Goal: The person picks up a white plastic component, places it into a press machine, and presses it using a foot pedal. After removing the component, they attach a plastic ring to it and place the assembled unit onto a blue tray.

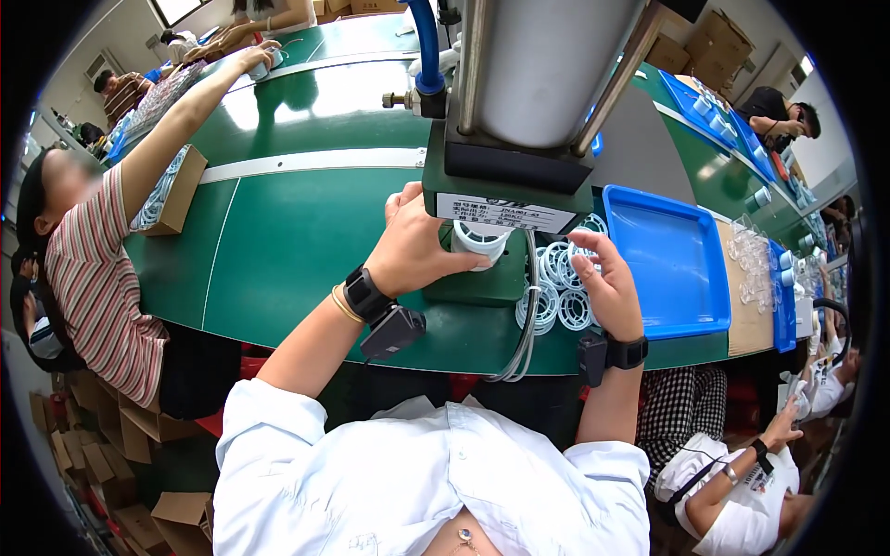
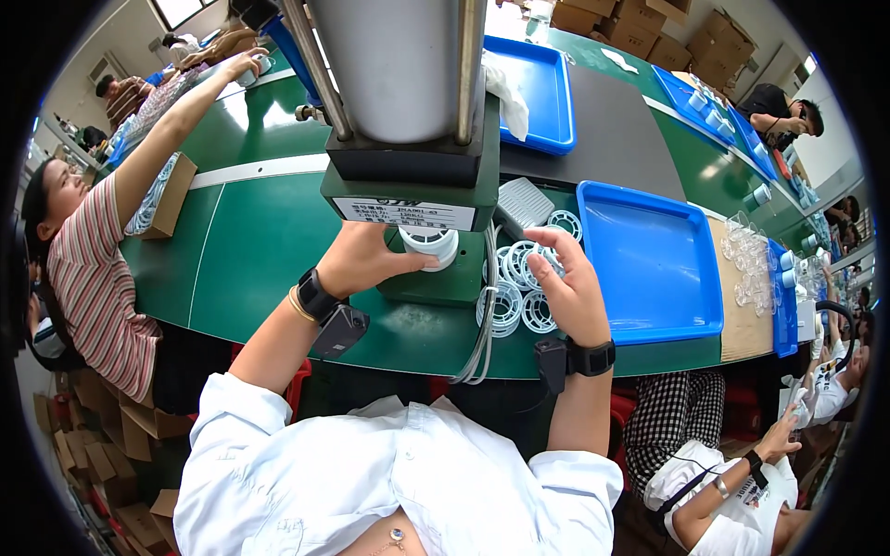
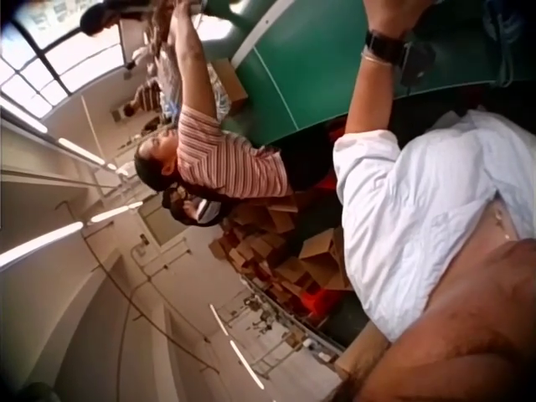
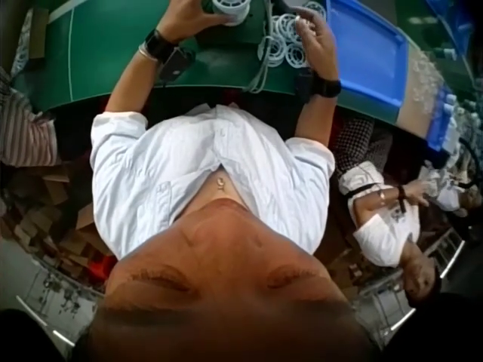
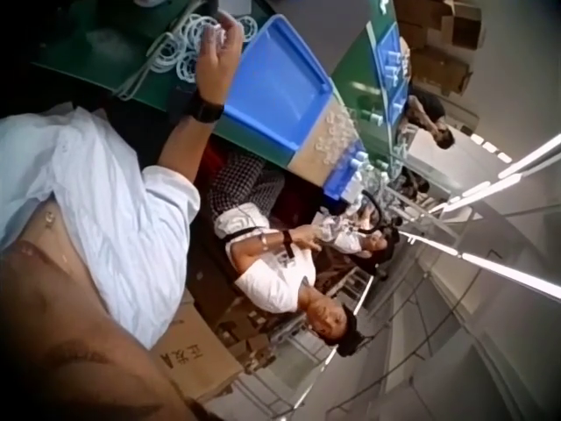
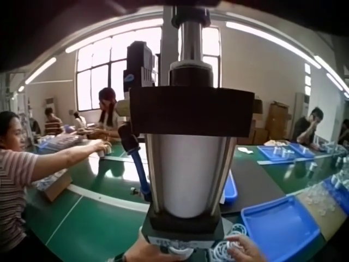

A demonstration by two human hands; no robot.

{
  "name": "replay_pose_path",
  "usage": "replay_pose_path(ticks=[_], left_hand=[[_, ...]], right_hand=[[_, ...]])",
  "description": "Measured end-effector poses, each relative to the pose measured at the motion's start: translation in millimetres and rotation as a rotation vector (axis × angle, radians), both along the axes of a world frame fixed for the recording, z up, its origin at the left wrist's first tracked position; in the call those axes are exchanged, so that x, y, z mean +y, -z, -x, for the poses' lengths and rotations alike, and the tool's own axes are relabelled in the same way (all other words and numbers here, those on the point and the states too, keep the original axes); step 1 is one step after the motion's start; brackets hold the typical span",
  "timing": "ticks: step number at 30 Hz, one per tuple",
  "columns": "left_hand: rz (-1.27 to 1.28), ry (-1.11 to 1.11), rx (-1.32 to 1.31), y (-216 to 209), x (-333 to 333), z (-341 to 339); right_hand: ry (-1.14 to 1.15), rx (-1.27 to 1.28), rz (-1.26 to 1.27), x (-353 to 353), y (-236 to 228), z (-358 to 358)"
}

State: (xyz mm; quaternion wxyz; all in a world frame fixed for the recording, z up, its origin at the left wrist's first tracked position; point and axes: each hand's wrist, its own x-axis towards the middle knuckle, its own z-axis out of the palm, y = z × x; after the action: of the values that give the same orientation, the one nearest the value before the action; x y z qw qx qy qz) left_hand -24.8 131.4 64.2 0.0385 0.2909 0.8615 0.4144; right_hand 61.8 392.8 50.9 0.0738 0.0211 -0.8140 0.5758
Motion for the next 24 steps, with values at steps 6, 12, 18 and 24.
replay_pose_path(ticks=[6, 12, 18, 24], left_hand=[[-0.075, 0.011, 0.015, 11, -13, 9], [-0.377, -0.183, -0.045, 52, -67, 52], [0.148, -0.215, 0.291, 65, -65, 44], [0.134, -0.192, 0.307, 65, -68, 47]], right_hand=[[-0.02, 0.194, -0.541, -7, 14, 23], [-0.002, 0.225, -0.689, -12, 22, 32], [0.093, 0.25, -0.852, -21, 30, 29], [0.103, 0.225, -0.874, -22, 27, 27]])
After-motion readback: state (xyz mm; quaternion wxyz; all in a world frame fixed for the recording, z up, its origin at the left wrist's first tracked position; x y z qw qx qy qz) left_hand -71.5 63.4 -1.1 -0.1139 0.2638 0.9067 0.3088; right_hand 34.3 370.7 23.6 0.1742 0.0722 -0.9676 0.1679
